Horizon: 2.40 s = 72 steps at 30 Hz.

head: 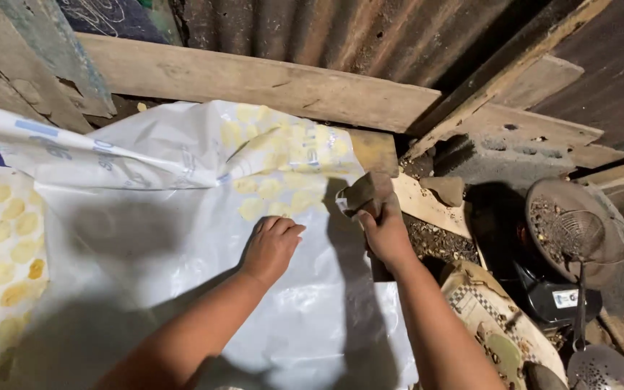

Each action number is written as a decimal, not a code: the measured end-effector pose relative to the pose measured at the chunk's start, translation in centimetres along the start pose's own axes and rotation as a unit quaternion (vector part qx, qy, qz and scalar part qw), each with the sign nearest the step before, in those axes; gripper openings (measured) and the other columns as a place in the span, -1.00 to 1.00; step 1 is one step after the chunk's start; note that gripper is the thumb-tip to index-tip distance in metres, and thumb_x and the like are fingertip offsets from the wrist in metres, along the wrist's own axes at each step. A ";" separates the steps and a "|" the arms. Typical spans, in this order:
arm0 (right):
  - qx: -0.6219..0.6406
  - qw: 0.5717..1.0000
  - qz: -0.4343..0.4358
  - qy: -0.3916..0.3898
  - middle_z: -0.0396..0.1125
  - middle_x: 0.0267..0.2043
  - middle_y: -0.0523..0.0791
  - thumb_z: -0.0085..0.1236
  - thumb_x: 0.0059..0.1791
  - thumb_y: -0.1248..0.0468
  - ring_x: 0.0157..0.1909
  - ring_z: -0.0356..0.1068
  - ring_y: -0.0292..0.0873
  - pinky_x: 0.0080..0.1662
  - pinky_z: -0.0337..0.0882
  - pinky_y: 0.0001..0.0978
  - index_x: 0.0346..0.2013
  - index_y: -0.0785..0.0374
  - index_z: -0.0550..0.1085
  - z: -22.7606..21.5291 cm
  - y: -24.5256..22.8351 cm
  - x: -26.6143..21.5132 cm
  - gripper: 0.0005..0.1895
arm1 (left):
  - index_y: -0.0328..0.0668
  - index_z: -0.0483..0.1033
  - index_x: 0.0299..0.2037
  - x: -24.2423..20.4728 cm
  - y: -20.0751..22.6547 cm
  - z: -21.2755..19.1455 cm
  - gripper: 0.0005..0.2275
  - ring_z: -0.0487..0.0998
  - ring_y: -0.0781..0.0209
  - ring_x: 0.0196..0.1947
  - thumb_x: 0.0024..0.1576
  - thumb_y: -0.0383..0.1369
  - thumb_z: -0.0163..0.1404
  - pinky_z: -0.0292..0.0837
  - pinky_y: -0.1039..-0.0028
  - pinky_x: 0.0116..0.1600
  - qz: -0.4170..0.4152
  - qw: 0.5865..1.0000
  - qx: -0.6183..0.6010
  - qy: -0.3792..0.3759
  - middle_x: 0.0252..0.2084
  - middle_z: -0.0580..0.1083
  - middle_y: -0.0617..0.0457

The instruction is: Cracking nut shells with a hammer and peeling kernels using a stone.

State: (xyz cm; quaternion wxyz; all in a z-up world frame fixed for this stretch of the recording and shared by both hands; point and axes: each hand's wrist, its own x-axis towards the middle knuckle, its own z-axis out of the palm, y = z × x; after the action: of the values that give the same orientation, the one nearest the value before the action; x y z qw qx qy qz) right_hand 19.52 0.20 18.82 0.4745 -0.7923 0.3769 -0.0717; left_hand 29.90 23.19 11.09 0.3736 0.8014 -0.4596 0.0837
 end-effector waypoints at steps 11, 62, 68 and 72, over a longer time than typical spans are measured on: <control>-0.092 0.994 -0.005 0.062 0.44 -0.47 0.13 0.17 0.04 0.07 -0.46 0.48 0.10 -0.35 0.44 -0.04 -0.09 0.35 0.39 -0.2 -1.2 -4.9 -0.61 | -0.25 0.48 0.03 3.2 0.8 4.1 -0.70 0.45 -0.14 -0.01 0.06 -0.49 0.07 0.33 0.10 0.13 -0.025 0.999 -0.041 -0.017 -0.12 0.51 -0.12; -0.226 0.962 -0.121 0.099 0.42 -0.37 0.31 0.15 0.00 0.01 -0.26 0.44 0.43 -0.22 0.44 0.20 -0.09 0.41 0.32 5.7 2.9 -4.4 -0.51 | -0.38 0.54 -0.08 -1.7 3.0 -5.5 -0.58 0.43 -0.12 0.04 -0.06 -0.20 0.12 0.30 0.15 0.13 0.050 0.997 0.042 0.034 -0.03 0.48 -0.16; -0.232 0.972 -0.034 -0.020 0.45 -0.35 0.30 0.12 0.00 0.00 -0.27 0.51 0.39 -0.19 0.50 0.16 -0.10 0.38 0.33 2.7 -2.4 -2.6 -0.52 | -0.14 0.61 -0.02 -3.5 -1.9 -0.2 -0.80 0.46 0.02 0.17 0.19 -0.35 0.03 0.35 0.21 0.28 -0.058 0.997 0.013 -0.048 0.06 0.53 0.03; -0.221 0.958 -0.148 0.108 0.44 -0.31 0.30 0.13 0.02 0.00 -0.22 0.45 0.43 -0.17 0.44 0.20 -0.09 0.41 0.35 3.0 -1.8 -3.3 -0.51 | -0.36 0.56 -0.05 -1.2 1.3 -5.8 -0.71 0.41 -0.13 0.10 0.08 -0.33 0.11 0.31 0.15 0.19 -0.026 0.997 -0.047 -0.048 0.05 0.48 -0.14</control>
State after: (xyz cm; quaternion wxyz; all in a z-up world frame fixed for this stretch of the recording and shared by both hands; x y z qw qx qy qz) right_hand 19.55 4.98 19.43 0.2284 -0.9118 0.3110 -0.1406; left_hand 29.35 27.51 15.29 0.3906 0.7977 -0.4593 0.0132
